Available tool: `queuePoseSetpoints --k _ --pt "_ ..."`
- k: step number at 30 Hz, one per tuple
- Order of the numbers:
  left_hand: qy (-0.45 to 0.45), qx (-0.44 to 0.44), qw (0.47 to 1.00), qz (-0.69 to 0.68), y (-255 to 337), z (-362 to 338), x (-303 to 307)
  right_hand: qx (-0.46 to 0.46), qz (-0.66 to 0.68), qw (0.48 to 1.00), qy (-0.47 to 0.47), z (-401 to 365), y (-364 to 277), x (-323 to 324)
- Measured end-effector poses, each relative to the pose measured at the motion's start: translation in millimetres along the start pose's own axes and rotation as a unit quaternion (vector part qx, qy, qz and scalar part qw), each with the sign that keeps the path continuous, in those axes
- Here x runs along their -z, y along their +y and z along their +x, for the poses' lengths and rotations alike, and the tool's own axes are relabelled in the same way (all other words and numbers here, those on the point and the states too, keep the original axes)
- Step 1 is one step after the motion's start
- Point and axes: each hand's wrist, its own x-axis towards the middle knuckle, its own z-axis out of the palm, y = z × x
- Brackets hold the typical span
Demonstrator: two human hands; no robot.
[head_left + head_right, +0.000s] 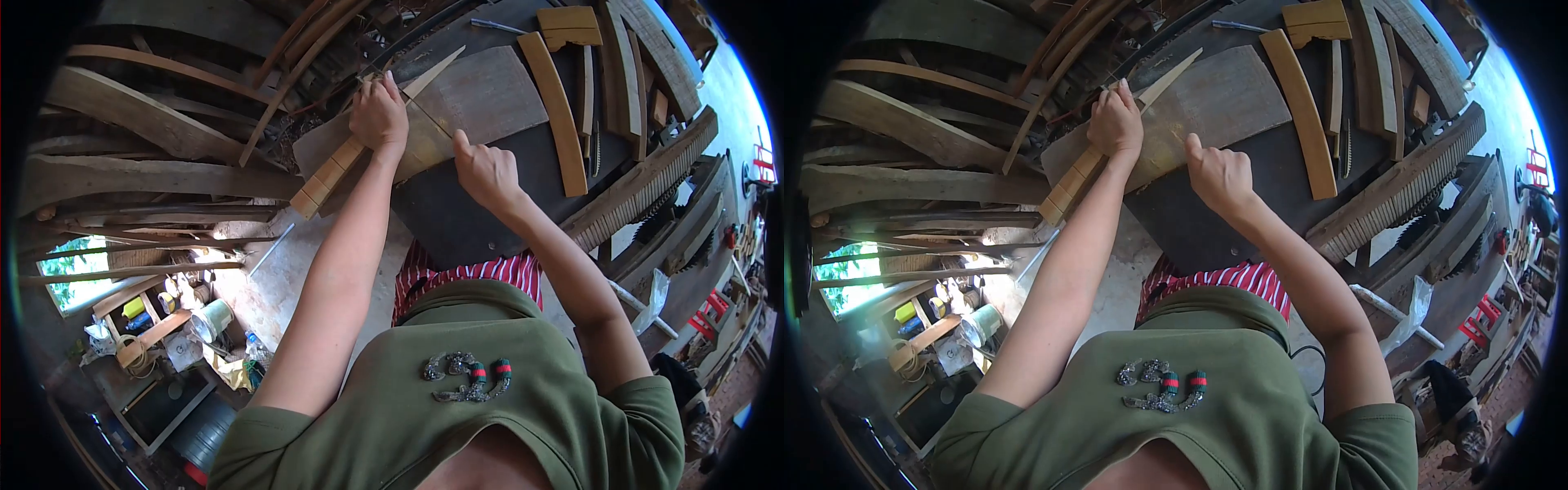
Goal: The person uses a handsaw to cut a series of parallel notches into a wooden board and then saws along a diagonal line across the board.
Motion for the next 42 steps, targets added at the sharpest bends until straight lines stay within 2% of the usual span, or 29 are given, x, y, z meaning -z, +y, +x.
queuePoseSetpoints --k 3,5,6,8,12,14,15,17,20,22,25,27,28,30,33,37,39,42 --pt "-0.009 0.0 1.0 0.004 -0.3 -1.2 2.2 0.004 -0.005 1.0 0.012 9.5 -1.1 -4.7" --pt "-0.009 0.0 1.0 0.003 2.3 0.3 2.1 0.038 -0.003 0.996 0.076 41.8 -6.5 -13.9" --pt "-0.002 0.002 1.0 -0.001 1.9 -0.2 2.3 0.04 -0.001 0.996 0.079 45.9 -9.5 -14.9" --pt "0.003 0.002 1.0 -0.004 0.3 -1.0 1.3 0.04 -0.001 0.997 0.07 49.6 -12.2 -17.1" --pt "-0.009 0.004 1.0 -0.007 0.2 -0.6 3.2 0.017 0.007 0.999 0.038 7.0 -2.2 -0.5" --pt "-0.015 0.007 1.0 -0.004 1.5 -1.0 3.4 -0.011 0.004 1.0 -0.025 -5.7 -0.4 4.8" --pt "-0.021 0.007 1.0 0.001 1.9 -1.0 5.3 -0.012 0.004 1.0 -0.026 -0.2 -1.4 1.8" --pt "-0.023 0.005 1.0 0.006 3.5 -0.5 6.6 0.008 0.019 0.999 0.044 27.9 -6.4 -7.8" --pt "-0.012 0.007 1.0 0.0 2.1 0.3 4.9 0.033 0.01 0.997 0.062 55.6 -16.8 -15.1" --pt "-0.018 0.005 1.0 0.002 2.2 0.5 5.2 0.036 0.012 0.997 0.068 47.4 -12.3 -10.7" --pt "-0.011 0.006 1.0 0.0 1.9 -0.2 4.2 0.011 0.028 0.999 0.043 14.9 -4.1 -3.9" --pt "-0.017 0.007 1.0 0.003 1.8 0.2 3.6 -0.004 0.008 1.0 -0.024 -0.6 0.4 3.5" --pt "-0.021 0.003 1.0 0.007 1.8 -1.1 4.6 -0.005 0.008 1.0 -0.027 2.2 -0.2 1.2" --pt "-0.021 0.003 1.0 0.005 1.7 -1.5 5.6 0.013 0.015 0.999 0.033 19.7 -1.9 -5.0" --pt "-0.017 0.003 1.0 0.004 2.5 0.6 6.6 0.032 0.015 0.997 0.073 43.6 -8.8 -14.0" --pt "-0.013 -0.003 1.0 -0.002 2.2 -0.6 7.2 0.043 0.02 0.994 0.096 23.4 -5.1 -10.4" --pt "-0.011 -0.002 1.0 -0.005 1.9 -0.6 5.7 0.003 0.021 1.0 0.023 -1.2 0.4 0.9" --pt "-0.013 -0.002 1.0 0.011 2.7 -0.6 5.7 -0.009 0.039 0.999 0.011 -3.4 2.6 -2.8"
